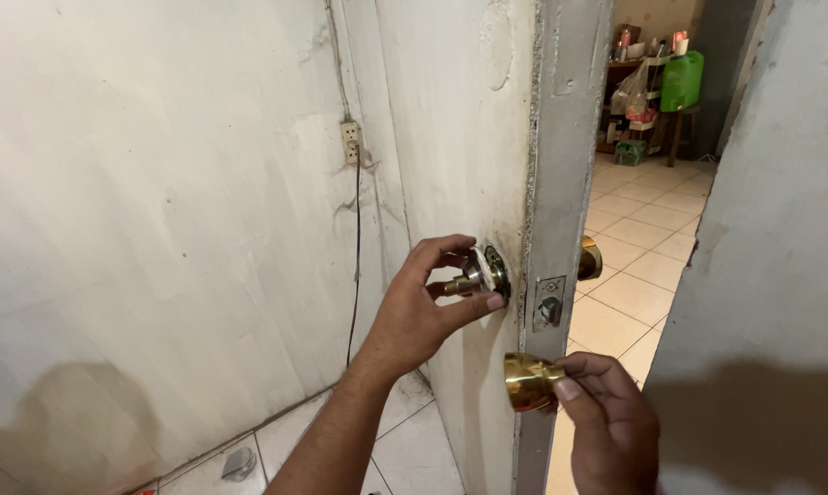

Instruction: The person removes a brass doorknob from a door, working the knob and rose off the spindle by hand. They then sit on the floor and disassemble the knob mechanism, separating the latch assembly, rose plate, and cylinder parts on the tiled floor.

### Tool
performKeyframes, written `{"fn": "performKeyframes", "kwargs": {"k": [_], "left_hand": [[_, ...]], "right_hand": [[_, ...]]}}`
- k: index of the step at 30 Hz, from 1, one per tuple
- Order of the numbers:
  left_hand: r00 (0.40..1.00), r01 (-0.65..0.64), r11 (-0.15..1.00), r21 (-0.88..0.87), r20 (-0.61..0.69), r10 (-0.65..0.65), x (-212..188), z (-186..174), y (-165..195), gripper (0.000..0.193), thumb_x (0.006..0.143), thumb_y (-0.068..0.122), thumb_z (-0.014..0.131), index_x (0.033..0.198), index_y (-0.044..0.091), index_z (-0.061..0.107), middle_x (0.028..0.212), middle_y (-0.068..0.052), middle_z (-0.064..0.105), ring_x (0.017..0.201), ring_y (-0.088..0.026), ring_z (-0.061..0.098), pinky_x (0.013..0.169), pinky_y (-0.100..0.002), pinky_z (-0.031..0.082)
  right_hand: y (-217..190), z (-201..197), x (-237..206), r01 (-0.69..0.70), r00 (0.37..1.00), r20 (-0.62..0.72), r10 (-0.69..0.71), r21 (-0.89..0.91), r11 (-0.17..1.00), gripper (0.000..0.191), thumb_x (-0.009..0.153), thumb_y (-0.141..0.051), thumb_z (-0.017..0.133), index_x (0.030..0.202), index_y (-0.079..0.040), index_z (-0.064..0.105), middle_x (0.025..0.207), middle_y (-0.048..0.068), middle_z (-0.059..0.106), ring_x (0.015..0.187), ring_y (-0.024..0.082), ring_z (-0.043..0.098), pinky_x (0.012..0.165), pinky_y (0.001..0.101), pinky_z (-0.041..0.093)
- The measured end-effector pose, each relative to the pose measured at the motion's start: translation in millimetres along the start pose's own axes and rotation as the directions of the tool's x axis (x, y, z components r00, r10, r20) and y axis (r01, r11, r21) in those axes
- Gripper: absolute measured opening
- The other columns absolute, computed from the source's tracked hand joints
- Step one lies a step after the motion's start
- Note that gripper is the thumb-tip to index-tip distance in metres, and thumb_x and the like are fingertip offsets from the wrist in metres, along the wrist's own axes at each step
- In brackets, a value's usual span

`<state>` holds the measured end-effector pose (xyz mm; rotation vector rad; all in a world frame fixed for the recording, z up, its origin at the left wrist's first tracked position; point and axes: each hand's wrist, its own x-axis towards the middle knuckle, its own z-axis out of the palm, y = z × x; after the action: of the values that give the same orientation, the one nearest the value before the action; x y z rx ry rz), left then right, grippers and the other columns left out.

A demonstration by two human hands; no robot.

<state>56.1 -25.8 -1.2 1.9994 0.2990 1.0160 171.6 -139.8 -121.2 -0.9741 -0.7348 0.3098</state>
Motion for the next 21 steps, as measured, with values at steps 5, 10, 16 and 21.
{"fn": "performKeyframes", "kwargs": {"k": [5, 10, 16, 21], "left_hand": [[1.000, 0.014, 1.000, -0.006, -0.007, -0.015, 1.1, 9.9, 0.3, 0.058, 0.059, 0.016, 0.070, 0.108, 0.006, 0.040, 0.098, -0.008, 0.050, 0.097, -0.015, 0.049, 0.078, -0.028, 0.048], [0.994, 0.111, 0.993, -0.040, 0.016, -0.110, 5.0, 20.7, -2.5, 0.051, 0.060, 0.017, 0.068, 0.105, 0.008, 0.045, 0.097, -0.007, 0.053, 0.092, -0.016, 0.055, 0.075, -0.027, 0.046], [0.991, 0.124, 0.988, -0.089, 0.054, -0.120, 6.9, 18.7, -12.3, 0.058, 0.060, 0.018, 0.068, 0.110, 0.009, 0.041, 0.100, -0.009, 0.053, 0.094, -0.017, 0.054, 0.078, -0.029, 0.050], [0.997, 0.044, 0.999, 0.018, 0.056, -0.045, 1.0, 9.5, -16.4, 0.060, 0.061, 0.017, 0.069, 0.114, 0.010, 0.041, 0.107, -0.008, 0.047, 0.100, -0.016, 0.050, 0.083, -0.029, 0.042]], "right_hand": [[3.5, -12.8, 3.9, -0.006, 0.999, -0.042, 0.009, 0.066, 0.998, 0.019, 0.074, 0.000, 0.045, 0.091, 0.009, 0.049, 0.083, 0.013, 0.057, 0.079, 0.014, 0.052, 0.074, 0.0249, 0.039], [6.8, -23.4, 10.0, -0.044, 0.998, 0.063, 0.026, 0.296, 0.954, 0.020, 0.076, -0.001, 0.043, 0.092, 0.010, 0.046, 0.083, 0.014, 0.055, 0.080, 0.016, 0.051, 0.076, 0.0280, 0.039], [15.0, -28.4, 25.3, -0.156, 0.988, 0.092, 0.128, 0.453, 0.878, 0.025, 0.078, -0.013, 0.041, 0.093, 0.006, 0.045, 0.076, 0.014, 0.052, 0.065, 0.018, 0.046, 0.058, 0.0304, 0.036], [19.6, -23.1, 22.7, -0.199, 0.977, 0.162, 0.139, 0.455, 0.868, 0.028, 0.078, -0.019, 0.044, 0.094, 0.005, 0.045, 0.074, 0.014, 0.051, 0.063, 0.018, 0.045, 0.056, 0.0306, 0.036]]}}
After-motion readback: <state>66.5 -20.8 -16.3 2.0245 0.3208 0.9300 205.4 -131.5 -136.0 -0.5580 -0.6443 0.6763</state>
